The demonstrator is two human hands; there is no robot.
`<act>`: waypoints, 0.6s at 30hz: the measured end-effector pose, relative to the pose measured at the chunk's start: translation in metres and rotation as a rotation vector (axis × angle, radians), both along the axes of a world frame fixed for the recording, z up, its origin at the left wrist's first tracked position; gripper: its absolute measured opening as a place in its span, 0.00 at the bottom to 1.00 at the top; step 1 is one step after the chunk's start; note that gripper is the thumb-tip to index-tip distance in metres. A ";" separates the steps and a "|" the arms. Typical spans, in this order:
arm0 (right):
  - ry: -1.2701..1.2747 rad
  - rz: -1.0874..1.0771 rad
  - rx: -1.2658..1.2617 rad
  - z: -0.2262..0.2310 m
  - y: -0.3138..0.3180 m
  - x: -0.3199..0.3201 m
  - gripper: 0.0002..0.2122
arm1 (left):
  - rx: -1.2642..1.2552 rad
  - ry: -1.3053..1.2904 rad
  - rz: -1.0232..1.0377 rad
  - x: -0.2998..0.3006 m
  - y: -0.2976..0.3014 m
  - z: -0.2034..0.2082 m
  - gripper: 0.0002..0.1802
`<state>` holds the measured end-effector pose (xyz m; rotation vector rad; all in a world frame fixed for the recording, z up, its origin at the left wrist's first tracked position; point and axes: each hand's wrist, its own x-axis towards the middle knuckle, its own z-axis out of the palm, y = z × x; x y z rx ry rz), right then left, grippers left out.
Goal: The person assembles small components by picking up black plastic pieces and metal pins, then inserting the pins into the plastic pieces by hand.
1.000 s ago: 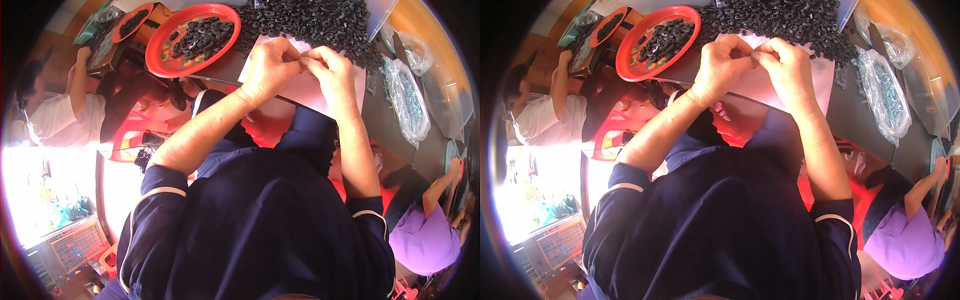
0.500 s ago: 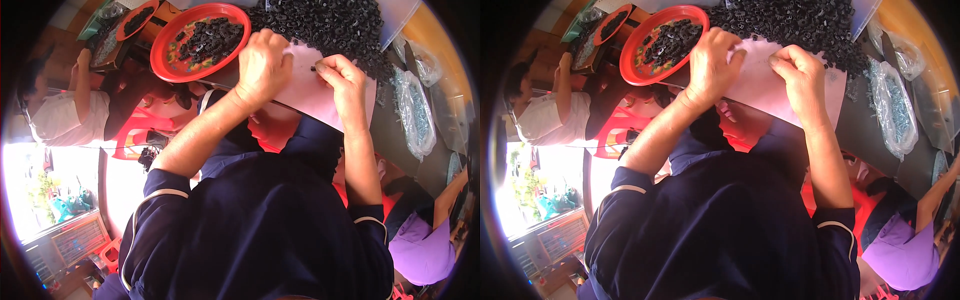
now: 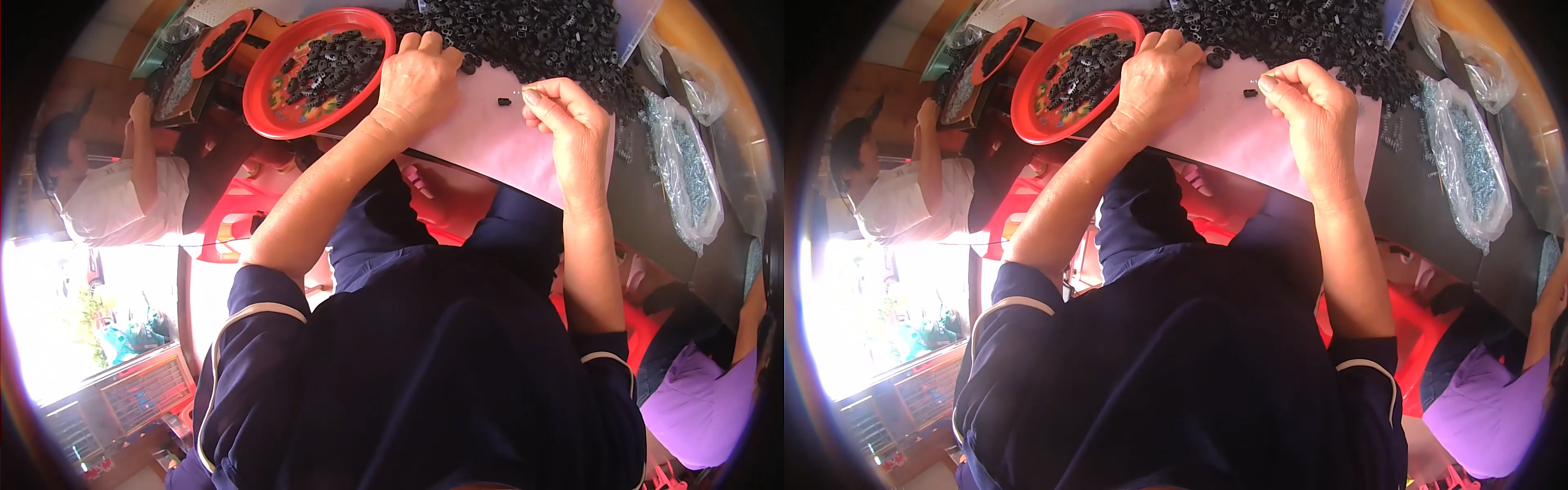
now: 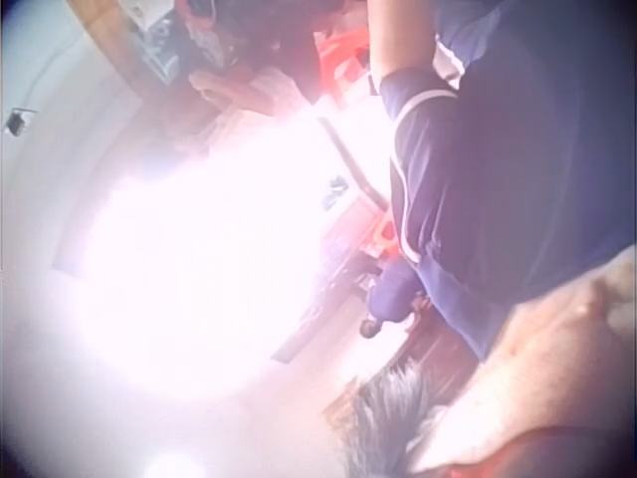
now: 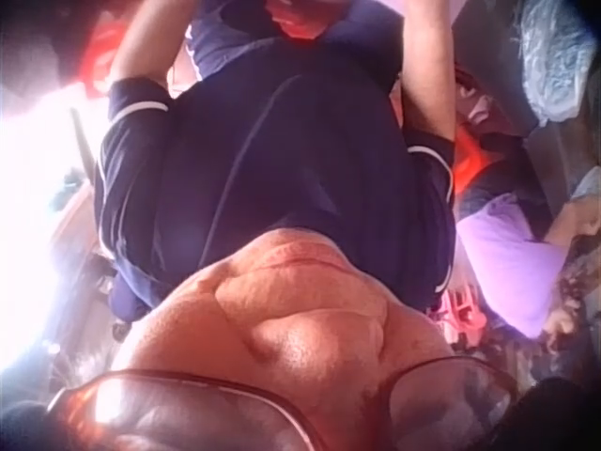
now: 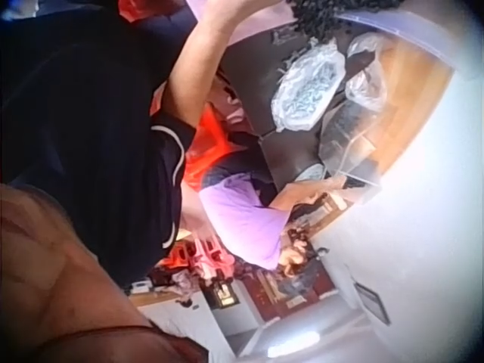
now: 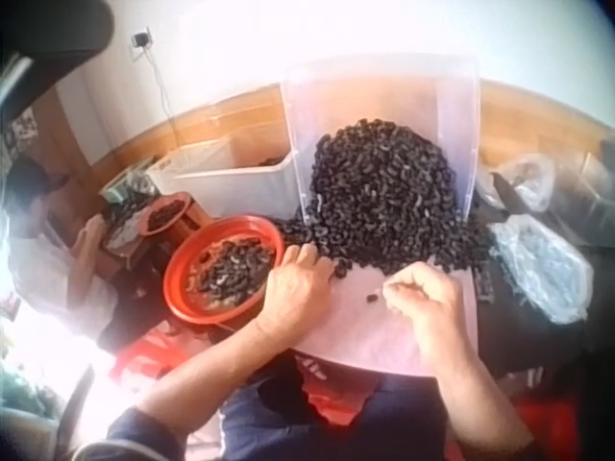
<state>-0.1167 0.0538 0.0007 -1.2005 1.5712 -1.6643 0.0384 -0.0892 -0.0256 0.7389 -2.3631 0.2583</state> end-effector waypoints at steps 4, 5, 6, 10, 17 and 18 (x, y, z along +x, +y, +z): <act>-0.019 -0.005 -0.007 0.000 0.000 0.001 0.05 | 0.008 0.082 -0.025 -0.004 0.003 0.005 0.09; -0.028 -0.003 -0.005 0.000 0.000 0.001 0.05 | 0.008 0.082 -0.026 -0.007 0.004 0.008 0.09; -0.028 -0.003 -0.006 0.000 0.001 0.001 0.05 | -0.003 0.019 -0.015 -0.011 0.005 0.010 0.10; -0.046 -0.010 -0.016 -0.004 0.000 -0.001 0.05 | 0.008 -0.083 -0.026 -0.019 -0.002 0.006 0.12; 0.000 -0.042 0.000 -0.002 0.001 -0.001 0.05 | 0.259 0.021 -0.235 -0.008 0.017 0.008 0.09; 0.000 -0.041 0.002 -0.003 0.001 0.000 0.05 | 0.261 0.022 -0.234 -0.008 0.021 0.009 0.09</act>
